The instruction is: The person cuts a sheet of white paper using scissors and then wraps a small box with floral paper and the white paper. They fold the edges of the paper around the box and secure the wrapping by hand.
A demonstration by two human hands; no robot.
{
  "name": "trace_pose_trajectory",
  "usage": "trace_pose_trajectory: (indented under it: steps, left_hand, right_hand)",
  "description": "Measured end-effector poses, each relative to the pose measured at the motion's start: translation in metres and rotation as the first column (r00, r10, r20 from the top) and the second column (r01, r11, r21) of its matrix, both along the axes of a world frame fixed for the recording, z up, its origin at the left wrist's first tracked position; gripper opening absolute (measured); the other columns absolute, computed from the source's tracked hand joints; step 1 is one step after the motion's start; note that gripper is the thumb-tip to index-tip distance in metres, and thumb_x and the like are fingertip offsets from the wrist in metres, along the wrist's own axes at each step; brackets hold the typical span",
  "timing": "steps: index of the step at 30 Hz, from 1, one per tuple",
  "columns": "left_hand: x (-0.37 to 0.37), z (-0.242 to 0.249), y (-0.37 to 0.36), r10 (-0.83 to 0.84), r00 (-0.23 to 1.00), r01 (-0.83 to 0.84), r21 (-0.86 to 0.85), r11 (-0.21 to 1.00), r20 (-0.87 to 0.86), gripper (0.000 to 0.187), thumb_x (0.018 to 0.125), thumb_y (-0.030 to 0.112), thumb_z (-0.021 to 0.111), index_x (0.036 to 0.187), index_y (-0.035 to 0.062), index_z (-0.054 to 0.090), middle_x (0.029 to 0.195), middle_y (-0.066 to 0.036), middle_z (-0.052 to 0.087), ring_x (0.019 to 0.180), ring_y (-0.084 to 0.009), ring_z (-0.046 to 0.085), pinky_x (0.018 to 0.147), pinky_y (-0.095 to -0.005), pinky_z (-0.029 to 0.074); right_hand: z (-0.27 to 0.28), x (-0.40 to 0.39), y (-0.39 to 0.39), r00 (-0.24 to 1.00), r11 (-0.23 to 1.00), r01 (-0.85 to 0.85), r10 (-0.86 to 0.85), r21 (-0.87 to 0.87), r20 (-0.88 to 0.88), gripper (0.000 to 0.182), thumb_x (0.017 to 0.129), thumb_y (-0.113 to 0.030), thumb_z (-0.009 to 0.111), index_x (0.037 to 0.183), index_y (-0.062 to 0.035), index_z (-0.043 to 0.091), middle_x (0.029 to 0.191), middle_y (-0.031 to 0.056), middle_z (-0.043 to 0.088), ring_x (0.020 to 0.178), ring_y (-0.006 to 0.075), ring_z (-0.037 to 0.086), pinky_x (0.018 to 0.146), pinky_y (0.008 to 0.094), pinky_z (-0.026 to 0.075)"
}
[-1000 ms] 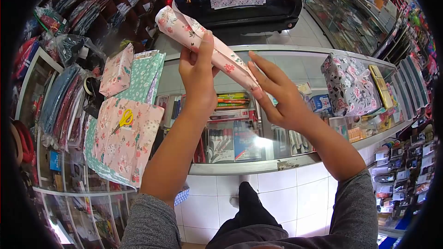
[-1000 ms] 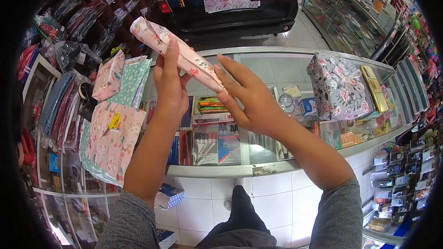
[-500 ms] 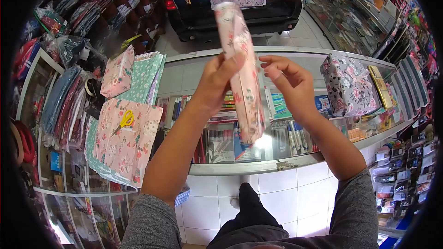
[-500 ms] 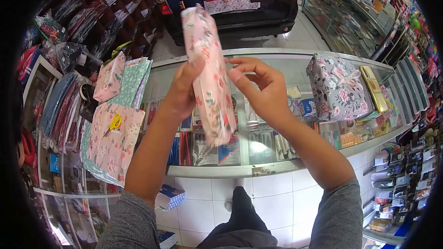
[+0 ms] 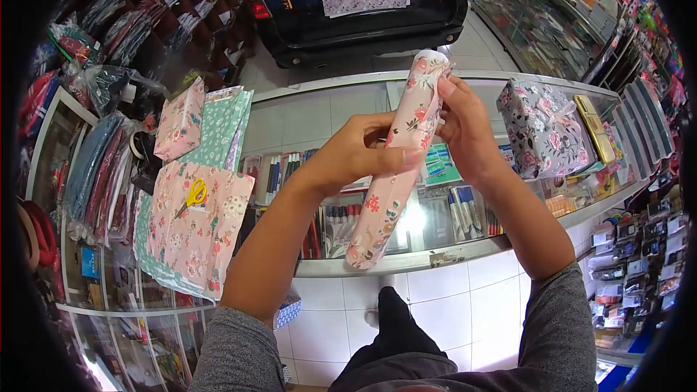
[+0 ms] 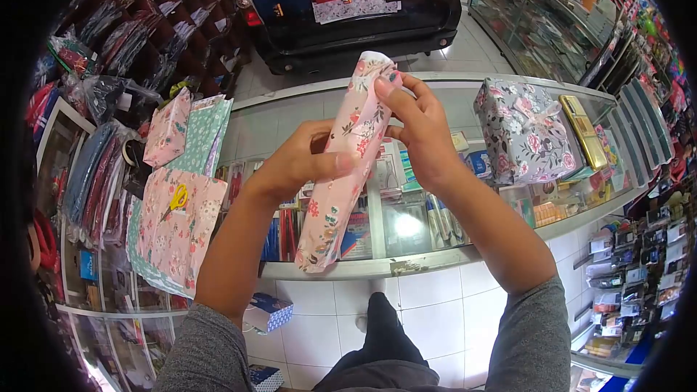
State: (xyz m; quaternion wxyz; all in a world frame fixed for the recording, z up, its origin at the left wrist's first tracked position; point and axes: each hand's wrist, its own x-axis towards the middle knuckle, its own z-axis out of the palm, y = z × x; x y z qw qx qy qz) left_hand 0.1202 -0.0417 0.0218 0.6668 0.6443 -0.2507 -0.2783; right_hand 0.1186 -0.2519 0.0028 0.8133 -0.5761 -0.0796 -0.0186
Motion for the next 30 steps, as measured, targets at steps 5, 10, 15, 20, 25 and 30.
trace_pose_trajectory:
  steps: [5, 10, 15, 20, 25, 30]
  left_hand:
    - [0.0, -0.004, -0.003, 0.013, 0.999, -0.014, 0.026, 1.0, 0.039, 0.072, 0.077, 0.041, 0.084, 0.13, -0.0026, 0.063, 0.111, -0.009, 0.068, 0.101, -0.0163, 0.064, 0.096, -0.0315, 0.049]
    - [0.005, -0.004, 0.003, -0.007, 1.0, 0.006, 0.046, 0.999, 0.016, 0.074, 0.077, 0.042, 0.083, 0.131, -0.0036, 0.063, 0.112, -0.01, 0.068, 0.101, -0.0171, 0.064, 0.095, -0.031, 0.049]
    - [0.01, -0.006, 0.007, -0.041, 0.999, 0.039, 0.078, 0.996, 0.031, 0.074, 0.077, 0.042, 0.082, 0.131, -0.0047, 0.063, 0.112, -0.01, 0.069, 0.101, -0.0171, 0.064, 0.094, -0.0308, 0.049]
    - [0.011, -0.006, 0.008, -0.038, 0.999, 0.035, 0.082, 0.996, 0.036, 0.078, 0.076, 0.044, 0.083, 0.133, -0.0049, 0.062, 0.113, -0.011, 0.068, 0.102, -0.0176, 0.064, 0.095, -0.031, 0.049]
    - [0.01, -0.003, 0.01, -0.026, 0.999, 0.022, 0.108, 0.994, 0.04, 0.08, 0.072, 0.044, 0.083, 0.132, -0.0051, 0.061, 0.115, -0.011, 0.068, 0.104, -0.0172, 0.064, 0.097, -0.0316, 0.049]
    - [0.01, -0.004, 0.011, -0.017, 1.0, 0.015, 0.132, 0.991, 0.014, 0.081, 0.069, 0.041, 0.084, 0.132, -0.0044, 0.061, 0.118, -0.011, 0.068, 0.107, -0.017, 0.064, 0.099, -0.0321, 0.048]
  right_hand:
    - [0.001, 0.001, -0.002, 0.999, 0.998, 0.004, -0.001, 0.061, -0.052, 0.072, 0.09, -0.042, 0.075, 0.14, -0.0005, 0.044, 0.117, 0.0086, 0.064, 0.105, 0.0154, 0.064, 0.09, 0.0335, 0.051]
    - [0.007, 0.002, -0.007, 0.986, 0.992, 0.122, -0.118, -0.026, 0.119, 0.043, 0.096, -0.031, 0.069, 0.125, -0.0024, 0.058, 0.124, 0.0105, 0.064, 0.109, 0.0134, 0.062, 0.096, 0.0309, 0.048]
    - [0.004, 0.011, -0.021, 0.983, 1.0, -0.028, 0.028, -0.003, 0.18, 0.017, 0.099, -0.022, 0.066, 0.105, -0.0055, 0.068, 0.138, 0.0129, 0.06, 0.117, 0.0142, 0.059, 0.103, 0.0307, 0.044]
    - [0.005, 0.012, -0.022, 0.959, 0.998, 0.066, -0.056, -0.025, 0.278, 0.015, 0.089, -0.02, 0.079, 0.088, -0.0063, 0.073, 0.131, 0.0122, 0.065, 0.115, 0.0174, 0.06, 0.106, 0.0369, 0.04]
    - [0.012, 0.009, -0.019, 0.973, 0.998, 0.038, -0.026, -0.049, 0.227, 0.014, 0.089, -0.017, 0.078, 0.084, -0.0055, 0.072, 0.13, 0.0114, 0.065, 0.118, 0.0181, 0.059, 0.107, 0.0368, 0.039]
    - [0.01, 0.011, -0.021, 0.967, 0.997, 0.031, -0.012, -0.069, 0.256, 0.013, 0.089, -0.014, 0.078, 0.08, -0.0059, 0.072, 0.131, 0.0106, 0.064, 0.119, 0.0189, 0.058, 0.106, 0.0366, 0.04]
